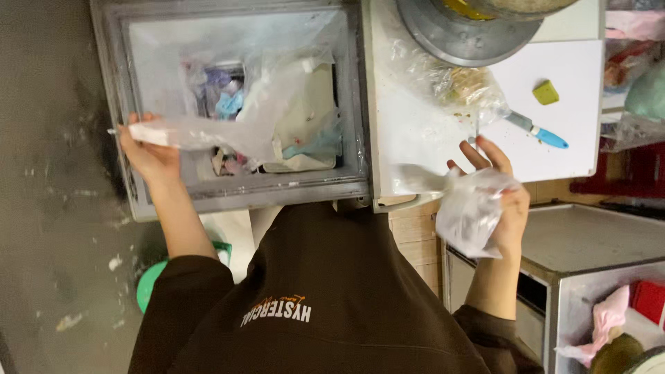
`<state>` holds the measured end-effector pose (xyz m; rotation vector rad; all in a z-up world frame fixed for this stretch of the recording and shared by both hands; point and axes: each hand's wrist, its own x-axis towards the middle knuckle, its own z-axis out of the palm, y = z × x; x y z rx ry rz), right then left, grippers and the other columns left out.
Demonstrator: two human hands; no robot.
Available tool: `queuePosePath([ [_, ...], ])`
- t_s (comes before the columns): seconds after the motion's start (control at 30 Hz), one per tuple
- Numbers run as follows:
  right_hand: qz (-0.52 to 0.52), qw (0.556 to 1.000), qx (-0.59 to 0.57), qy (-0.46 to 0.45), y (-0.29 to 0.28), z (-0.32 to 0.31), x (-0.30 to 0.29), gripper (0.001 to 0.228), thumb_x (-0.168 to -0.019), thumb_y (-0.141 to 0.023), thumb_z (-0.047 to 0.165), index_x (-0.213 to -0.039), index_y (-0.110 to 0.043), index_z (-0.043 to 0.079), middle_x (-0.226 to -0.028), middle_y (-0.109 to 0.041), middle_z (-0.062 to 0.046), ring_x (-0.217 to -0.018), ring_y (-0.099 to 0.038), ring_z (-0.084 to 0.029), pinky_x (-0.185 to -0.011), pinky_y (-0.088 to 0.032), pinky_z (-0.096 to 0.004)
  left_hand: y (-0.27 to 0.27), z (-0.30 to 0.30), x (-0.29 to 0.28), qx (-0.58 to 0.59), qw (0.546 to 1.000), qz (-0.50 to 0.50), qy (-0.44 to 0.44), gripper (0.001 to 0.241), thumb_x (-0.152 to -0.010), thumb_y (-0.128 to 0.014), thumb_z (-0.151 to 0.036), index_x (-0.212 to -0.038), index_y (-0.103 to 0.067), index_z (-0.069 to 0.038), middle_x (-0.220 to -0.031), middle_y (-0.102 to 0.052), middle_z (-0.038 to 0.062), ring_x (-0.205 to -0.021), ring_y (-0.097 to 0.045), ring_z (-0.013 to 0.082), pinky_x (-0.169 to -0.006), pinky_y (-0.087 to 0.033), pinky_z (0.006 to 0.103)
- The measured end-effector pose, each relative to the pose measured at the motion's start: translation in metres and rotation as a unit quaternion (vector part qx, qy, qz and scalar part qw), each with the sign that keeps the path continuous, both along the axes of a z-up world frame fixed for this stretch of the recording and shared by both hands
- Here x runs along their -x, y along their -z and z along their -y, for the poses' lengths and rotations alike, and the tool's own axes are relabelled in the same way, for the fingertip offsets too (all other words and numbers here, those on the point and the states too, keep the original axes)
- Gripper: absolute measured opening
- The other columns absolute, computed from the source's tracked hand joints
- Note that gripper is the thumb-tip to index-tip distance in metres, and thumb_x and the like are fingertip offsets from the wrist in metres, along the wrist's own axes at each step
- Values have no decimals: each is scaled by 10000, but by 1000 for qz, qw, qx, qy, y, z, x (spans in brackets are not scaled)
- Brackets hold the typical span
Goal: The person takes a piping bag from a freezer and pipes pink frosting around the edges of a heart-shaped cake on a turntable.
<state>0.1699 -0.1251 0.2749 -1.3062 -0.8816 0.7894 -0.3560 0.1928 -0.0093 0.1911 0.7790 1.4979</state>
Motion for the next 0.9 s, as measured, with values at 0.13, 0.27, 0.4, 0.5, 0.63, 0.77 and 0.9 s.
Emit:
queuePosePath([
  [0.13, 126, 983, 99, 87, 2, -5, -4, 409, -1073, -546, 377, -1179, -729, 27, -1267, -715, -140, -1160, -698, -291, -1040, -561, -456, -36, 7, -36, -23, 991, -127, 20, 362, -1060, -588, -390, -1263, -606, -91, -1119, -701, 112, -1093, -675, 265, -1012, -579, 463],
  [0.27, 308, 871, 367, 108, 73, -31, -15, 289, -1081, -532, 252, -1162, -657, 4, -1018, -711, -181, -843, -686, -324, -757, -547, -448, -93, 11, -69, -67, 965, -248, 51, 369, -1070, -617, -351, -1303, -593, -66, -1139, -705, 122, -1115, -691, 236, -976, -615, 406],
  [0.4, 372, 900, 228, -4, 159, -123, -10, 527, -1010, -734, 358, -1317, -581, -42, -1340, -615, -289, -1244, -593, -415, -1078, -495, -477, -160, 30, -110, -131, 924, -340, 116, 318, -1088, -617, -299, -1294, -609, -57, -1154, -707, 108, -1094, -704, 208, -933, -608, 359],
  [0.5, 468, 842, 259, -63, 163, -148, 16, 909, -743, -883, 517, -1421, -486, 61, -1544, -294, -342, -1427, -286, -483, -1117, -294, -586, -212, 60, -147, -229, 838, -471, 155, 211, -1083, -615, -180, -1242, -647, -46, -1179, -715, 106, -1098, -707, 205, -925, -588, 335],
  [0.63, 386, 905, 57, -171, 124, -116, 59, 1035, -755, -921, 489, -1571, -391, 139, -1684, -240, -208, -1589, -204, -437, -1296, -205, -536, -271, 108, -210, -463, 631, -608, 137, 167, -1004, -668, 0, -1170, -678, 11, -1161, -733, 144, -1102, -716, 289, -1001, -547, 392],
  [0.77, 309, 926, -5, -215, 80, -89, 69, 1144, -749, -923, 393, -1644, -260, 132, -1732, -139, -189, -1620, -139, -426, -1330, -168, -527, -313, 146, -283, -577, 552, -569, 197, 201, -888, -747, -37, -1056, -652, 18, -1107, -717, 162, -1069, -701, 363, -1011, -572, 477],
  [0.9, 281, 946, -31, -160, 59, -77, 35, 992, -827, -737, 211, -1670, -222, 136, -1744, -136, -149, -1627, -186, -364, -1346, -198, -488, -337, 183, -338, -637, 503, -556, 180, 240, -823, -673, -13, -1062, -675, 6, -1124, -736, 161, -1082, -727, 339, -1042, -581, 496],
])
